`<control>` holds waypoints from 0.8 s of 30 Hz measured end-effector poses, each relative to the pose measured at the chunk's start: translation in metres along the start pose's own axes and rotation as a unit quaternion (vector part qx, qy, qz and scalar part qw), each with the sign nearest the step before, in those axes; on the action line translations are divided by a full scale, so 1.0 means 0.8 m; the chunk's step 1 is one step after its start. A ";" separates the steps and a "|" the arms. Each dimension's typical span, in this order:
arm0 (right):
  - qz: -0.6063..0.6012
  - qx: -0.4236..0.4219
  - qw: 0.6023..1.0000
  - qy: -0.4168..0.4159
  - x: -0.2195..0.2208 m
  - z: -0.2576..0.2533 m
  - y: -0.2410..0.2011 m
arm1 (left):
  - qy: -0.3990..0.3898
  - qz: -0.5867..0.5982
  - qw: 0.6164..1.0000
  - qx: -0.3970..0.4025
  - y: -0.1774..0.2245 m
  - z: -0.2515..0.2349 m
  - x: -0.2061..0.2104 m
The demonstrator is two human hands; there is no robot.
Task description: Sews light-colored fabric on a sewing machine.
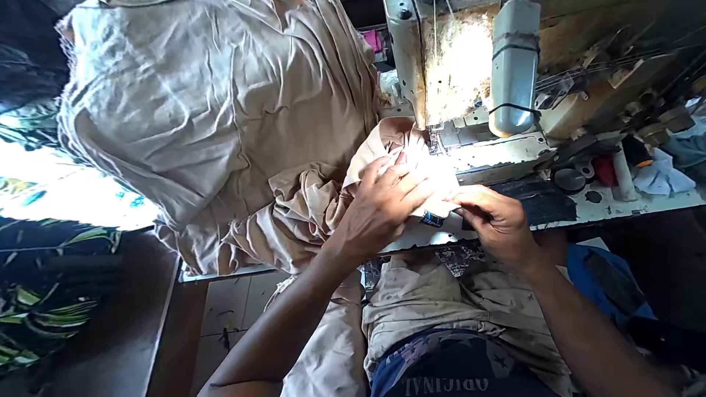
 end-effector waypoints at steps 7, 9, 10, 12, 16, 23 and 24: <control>0.013 0.066 0.997 0.031 0.001 -0.006 0.000 | 0.013 -0.025 0.999 -0.041 -0.012 -0.009 -0.007; 0.021 0.086 0.995 0.037 0.005 -0.013 0.003 | 0.015 -0.026 0.998 -0.053 -0.017 -0.014 -0.009; 0.024 0.094 0.994 0.042 0.007 -0.016 0.005 | 0.017 -0.027 0.998 -0.059 -0.020 -0.015 -0.009; 0.024 0.096 0.994 0.055 0.011 -0.023 0.009 | 0.022 -0.022 0.997 -0.075 -0.022 -0.017 -0.009; 0.014 0.097 0.992 0.075 0.016 -0.030 0.014 | 0.057 0.012 0.993 -0.105 -0.016 -0.015 -0.007; 0.022 0.079 0.995 0.065 0.010 -0.030 0.006 | 0.064 0.045 0.989 -0.128 -0.003 -0.003 0.007; 0.028 0.071 0.995 0.065 0.004 -0.028 0.001 | 0.073 0.053 0.988 -0.126 -0.001 -0.003 0.005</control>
Point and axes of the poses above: each hand's wrist, its own z-axis away from the middle knuckle, its own x-axis out of the palm, y = z × x, the point moved 2 cm from there along -z, towards the middle knuckle, and after that the axes turned 5 degrees about -z, right-handed, at the moved point
